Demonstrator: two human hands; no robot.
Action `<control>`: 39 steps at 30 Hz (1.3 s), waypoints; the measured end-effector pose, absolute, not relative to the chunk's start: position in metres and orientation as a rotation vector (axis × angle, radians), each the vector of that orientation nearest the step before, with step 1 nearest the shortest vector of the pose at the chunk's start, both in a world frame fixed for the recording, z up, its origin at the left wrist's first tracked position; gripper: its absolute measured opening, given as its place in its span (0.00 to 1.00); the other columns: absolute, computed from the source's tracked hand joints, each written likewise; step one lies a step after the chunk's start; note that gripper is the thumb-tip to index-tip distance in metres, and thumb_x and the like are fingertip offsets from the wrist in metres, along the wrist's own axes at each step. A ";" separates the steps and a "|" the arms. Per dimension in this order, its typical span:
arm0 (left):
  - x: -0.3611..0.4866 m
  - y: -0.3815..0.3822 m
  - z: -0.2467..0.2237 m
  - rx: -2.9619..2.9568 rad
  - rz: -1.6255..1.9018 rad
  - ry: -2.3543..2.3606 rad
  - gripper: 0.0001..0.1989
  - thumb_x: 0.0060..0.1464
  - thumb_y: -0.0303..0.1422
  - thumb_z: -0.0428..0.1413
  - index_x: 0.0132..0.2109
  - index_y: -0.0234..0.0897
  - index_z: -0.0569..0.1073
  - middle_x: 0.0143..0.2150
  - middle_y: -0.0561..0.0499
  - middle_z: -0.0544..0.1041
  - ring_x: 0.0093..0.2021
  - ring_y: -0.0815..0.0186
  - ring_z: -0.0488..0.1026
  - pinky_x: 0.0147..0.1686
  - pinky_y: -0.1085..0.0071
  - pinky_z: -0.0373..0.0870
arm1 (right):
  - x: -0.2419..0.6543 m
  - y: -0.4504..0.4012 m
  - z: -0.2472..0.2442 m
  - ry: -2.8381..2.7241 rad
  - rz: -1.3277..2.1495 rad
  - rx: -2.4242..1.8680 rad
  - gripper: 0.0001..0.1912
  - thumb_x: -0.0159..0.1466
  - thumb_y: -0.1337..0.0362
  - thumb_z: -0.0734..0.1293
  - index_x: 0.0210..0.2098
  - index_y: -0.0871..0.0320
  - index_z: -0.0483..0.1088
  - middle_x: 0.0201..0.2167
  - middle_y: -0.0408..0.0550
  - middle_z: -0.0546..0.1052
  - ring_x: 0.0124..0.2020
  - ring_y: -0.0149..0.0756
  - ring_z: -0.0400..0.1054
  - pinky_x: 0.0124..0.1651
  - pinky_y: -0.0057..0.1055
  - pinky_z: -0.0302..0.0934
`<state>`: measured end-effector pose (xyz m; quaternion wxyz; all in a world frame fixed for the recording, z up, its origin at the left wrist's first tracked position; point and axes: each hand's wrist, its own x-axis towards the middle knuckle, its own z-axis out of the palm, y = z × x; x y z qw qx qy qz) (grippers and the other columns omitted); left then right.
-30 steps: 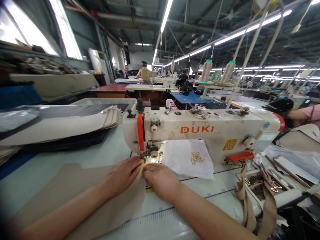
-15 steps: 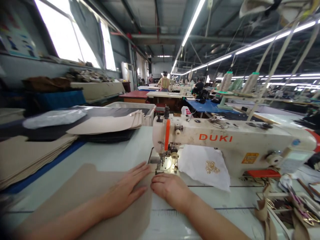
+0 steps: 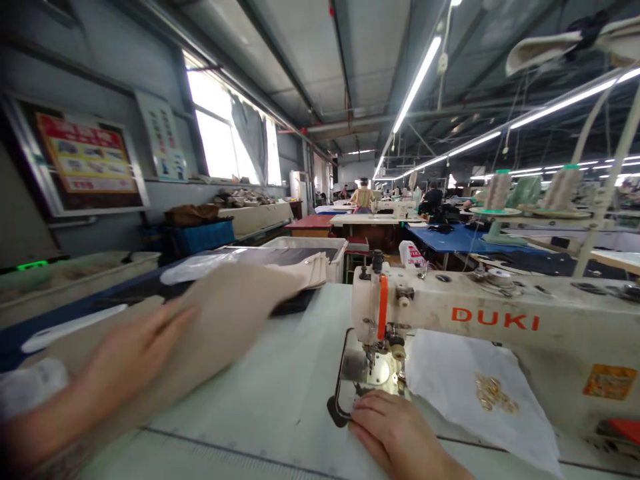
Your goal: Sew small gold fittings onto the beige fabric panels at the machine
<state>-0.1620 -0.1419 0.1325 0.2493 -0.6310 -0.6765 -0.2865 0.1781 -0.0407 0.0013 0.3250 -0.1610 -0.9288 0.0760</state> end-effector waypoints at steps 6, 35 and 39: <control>-0.154 -0.041 0.228 -1.638 -0.663 -1.760 0.20 0.62 0.29 0.38 0.60 0.36 0.60 0.61 0.51 0.64 0.58 0.63 0.61 0.58 0.65 0.56 | 0.178 -0.037 0.002 -2.419 0.211 -0.438 0.11 0.65 0.65 0.59 0.41 0.53 0.72 0.36 0.47 0.79 0.39 0.34 0.73 0.44 0.25 0.67; -0.210 -0.070 0.115 -1.372 -0.107 -2.595 0.32 0.55 0.41 0.48 0.59 0.21 0.57 0.63 0.25 0.54 0.63 0.42 0.50 0.55 0.48 0.54 | 0.188 -0.033 0.002 -2.447 0.357 -0.520 0.11 0.65 0.63 0.58 0.36 0.53 0.73 0.35 0.48 0.78 0.37 0.34 0.73 0.41 0.24 0.68; -0.245 -0.095 0.114 -1.255 -0.016 -2.815 0.24 0.50 0.39 0.55 0.48 0.22 0.70 0.51 0.24 0.70 0.53 0.40 0.67 0.47 0.51 0.64 | 0.189 -0.038 0.005 -2.467 0.454 -0.627 0.13 0.66 0.61 0.57 0.36 0.54 0.73 0.36 0.49 0.77 0.40 0.35 0.72 0.46 0.27 0.66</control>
